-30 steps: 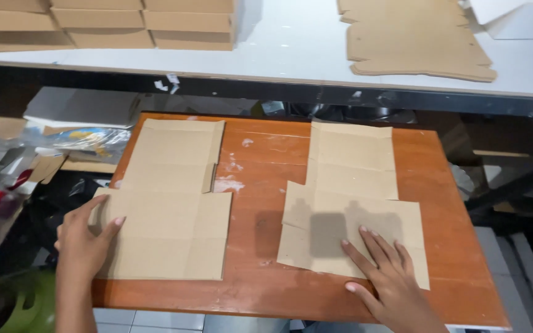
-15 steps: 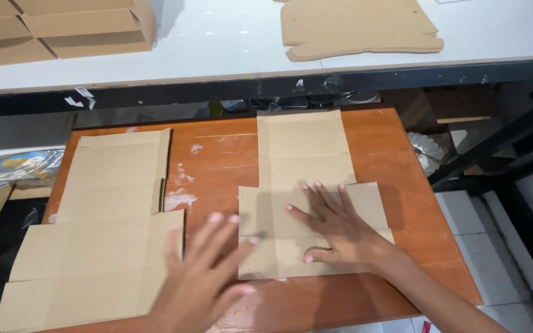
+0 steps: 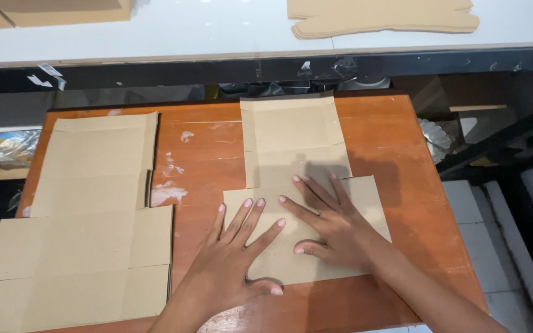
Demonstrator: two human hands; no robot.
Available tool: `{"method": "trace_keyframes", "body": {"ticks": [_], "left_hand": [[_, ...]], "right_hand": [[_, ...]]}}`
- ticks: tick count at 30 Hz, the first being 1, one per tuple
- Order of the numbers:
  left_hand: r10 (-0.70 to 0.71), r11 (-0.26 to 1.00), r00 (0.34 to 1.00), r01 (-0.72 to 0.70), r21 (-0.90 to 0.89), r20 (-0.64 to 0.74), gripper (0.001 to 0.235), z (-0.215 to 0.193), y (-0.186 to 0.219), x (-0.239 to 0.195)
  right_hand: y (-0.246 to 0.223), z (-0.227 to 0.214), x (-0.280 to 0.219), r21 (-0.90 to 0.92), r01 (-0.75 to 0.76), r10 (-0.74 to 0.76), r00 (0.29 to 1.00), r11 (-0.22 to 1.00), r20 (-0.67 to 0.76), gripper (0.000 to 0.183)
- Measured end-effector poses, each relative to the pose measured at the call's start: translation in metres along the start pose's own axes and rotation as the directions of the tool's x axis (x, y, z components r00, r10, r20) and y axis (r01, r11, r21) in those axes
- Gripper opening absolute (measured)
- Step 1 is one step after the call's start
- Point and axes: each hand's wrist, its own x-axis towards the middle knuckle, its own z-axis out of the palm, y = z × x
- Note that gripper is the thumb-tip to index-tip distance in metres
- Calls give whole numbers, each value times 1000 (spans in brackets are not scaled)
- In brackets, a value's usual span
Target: The person folds flat cardboard pieces into small boxes by hand on a wooden table. They fold the sides and tuck flaps to form the box shape, then place the finished box on a nearby stack of completed boxes. The process is repeated with another flat piece.
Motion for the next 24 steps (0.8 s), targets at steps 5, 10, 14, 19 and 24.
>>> {"method": "trace_keyframes", "body": {"ticks": [5, 10, 14, 19, 24], "left_hand": [[15, 986, 998, -4, 166, -63, 208, 2, 21, -21], [125, 956, 990, -105, -273, 58, 111, -13, 30, -30], [97, 979, 994, -88, -186, 42, 125, -15, 37, -30], [99, 982, 995, -99, -158, -6, 138, -14, 37, -37], [107, 981, 994, -105, -163, 0, 125, -19, 35, -43]], "right_hand": [[-27, -1, -10, -68, 23, -16, 995, 997, 100, 85], [-48, -13, -21, -24, 19, -18, 998, 1000, 56, 75], [-59, -14, -22, 33, -18, 16, 999, 999, 41, 73], [-81, -27, -36, -209, -3, 42, 982, 978, 184, 138], [-76, -19, -74, -184, -64, 98, 978, 981, 186, 158]]}}
